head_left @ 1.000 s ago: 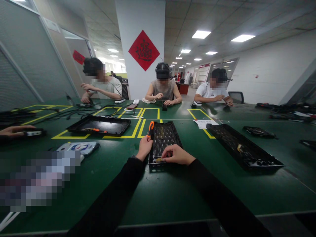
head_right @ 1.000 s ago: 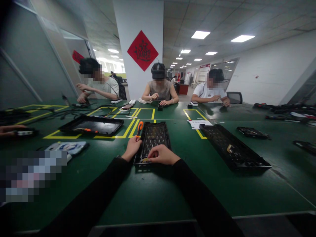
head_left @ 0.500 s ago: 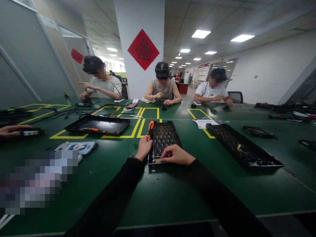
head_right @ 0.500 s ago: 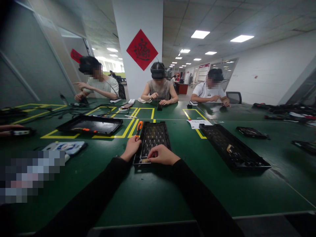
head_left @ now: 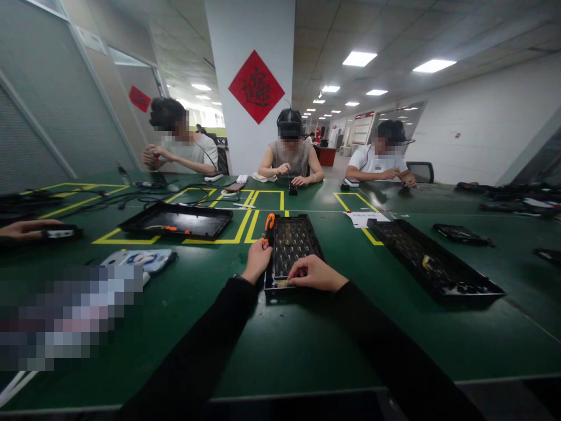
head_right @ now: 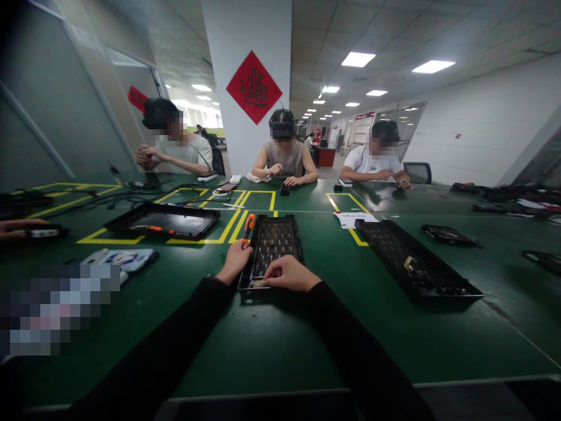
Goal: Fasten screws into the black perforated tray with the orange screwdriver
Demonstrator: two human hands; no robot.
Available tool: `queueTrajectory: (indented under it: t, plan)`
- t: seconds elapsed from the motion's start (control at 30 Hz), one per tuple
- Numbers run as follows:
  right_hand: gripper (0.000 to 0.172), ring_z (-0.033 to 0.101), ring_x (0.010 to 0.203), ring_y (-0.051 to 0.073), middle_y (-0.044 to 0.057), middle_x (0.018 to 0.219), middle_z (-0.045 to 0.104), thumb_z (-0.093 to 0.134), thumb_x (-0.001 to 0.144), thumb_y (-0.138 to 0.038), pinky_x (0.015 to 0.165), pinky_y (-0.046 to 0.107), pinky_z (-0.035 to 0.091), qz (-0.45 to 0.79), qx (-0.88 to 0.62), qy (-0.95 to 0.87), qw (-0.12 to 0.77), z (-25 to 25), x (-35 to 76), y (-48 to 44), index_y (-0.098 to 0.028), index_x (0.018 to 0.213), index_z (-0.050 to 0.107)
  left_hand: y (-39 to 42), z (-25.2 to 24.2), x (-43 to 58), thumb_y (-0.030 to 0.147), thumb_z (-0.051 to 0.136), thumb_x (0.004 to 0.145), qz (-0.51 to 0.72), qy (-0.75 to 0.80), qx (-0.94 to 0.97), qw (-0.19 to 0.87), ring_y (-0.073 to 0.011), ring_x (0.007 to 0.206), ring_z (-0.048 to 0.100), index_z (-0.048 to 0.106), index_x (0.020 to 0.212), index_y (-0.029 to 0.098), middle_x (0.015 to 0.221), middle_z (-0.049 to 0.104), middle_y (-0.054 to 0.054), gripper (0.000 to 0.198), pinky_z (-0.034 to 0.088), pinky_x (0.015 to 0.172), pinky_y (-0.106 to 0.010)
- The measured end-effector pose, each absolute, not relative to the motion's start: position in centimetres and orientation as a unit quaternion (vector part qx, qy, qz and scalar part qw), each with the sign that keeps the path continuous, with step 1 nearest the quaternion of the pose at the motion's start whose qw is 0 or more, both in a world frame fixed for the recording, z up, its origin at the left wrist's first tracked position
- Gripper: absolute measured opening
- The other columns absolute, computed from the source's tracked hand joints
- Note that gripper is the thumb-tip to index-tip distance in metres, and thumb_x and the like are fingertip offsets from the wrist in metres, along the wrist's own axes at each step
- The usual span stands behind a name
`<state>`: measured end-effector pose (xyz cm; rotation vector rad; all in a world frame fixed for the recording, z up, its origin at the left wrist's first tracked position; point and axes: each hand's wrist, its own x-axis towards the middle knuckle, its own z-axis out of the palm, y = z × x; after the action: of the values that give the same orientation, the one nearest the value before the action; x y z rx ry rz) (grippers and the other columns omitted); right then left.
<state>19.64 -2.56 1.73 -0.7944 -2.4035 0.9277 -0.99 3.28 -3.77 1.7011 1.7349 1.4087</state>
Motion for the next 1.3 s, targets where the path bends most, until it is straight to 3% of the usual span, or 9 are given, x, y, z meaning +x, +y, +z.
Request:
queueTrajectory:
  t: [1.3]
  plan:
    - [0.024, 0.052, 0.063, 0.01, 0.004, 0.074, 0.066, 0.065, 0.072, -0.033, 0.056, 0.021, 0.039, 0.349, -0.283, -0.866, 0.219, 1.91, 19.55, -2.63, -0.012, 0.084, 0.07, 2.72, -3.24, -0.82, 0.01, 0.046, 0.063, 0.501, 0.61, 0.585, 0.188, -0.0089, 0.052, 0.033, 0.025, 0.054, 0.018, 0.051, 0.034, 0.006, 0.024, 0.024, 0.053, -0.024]
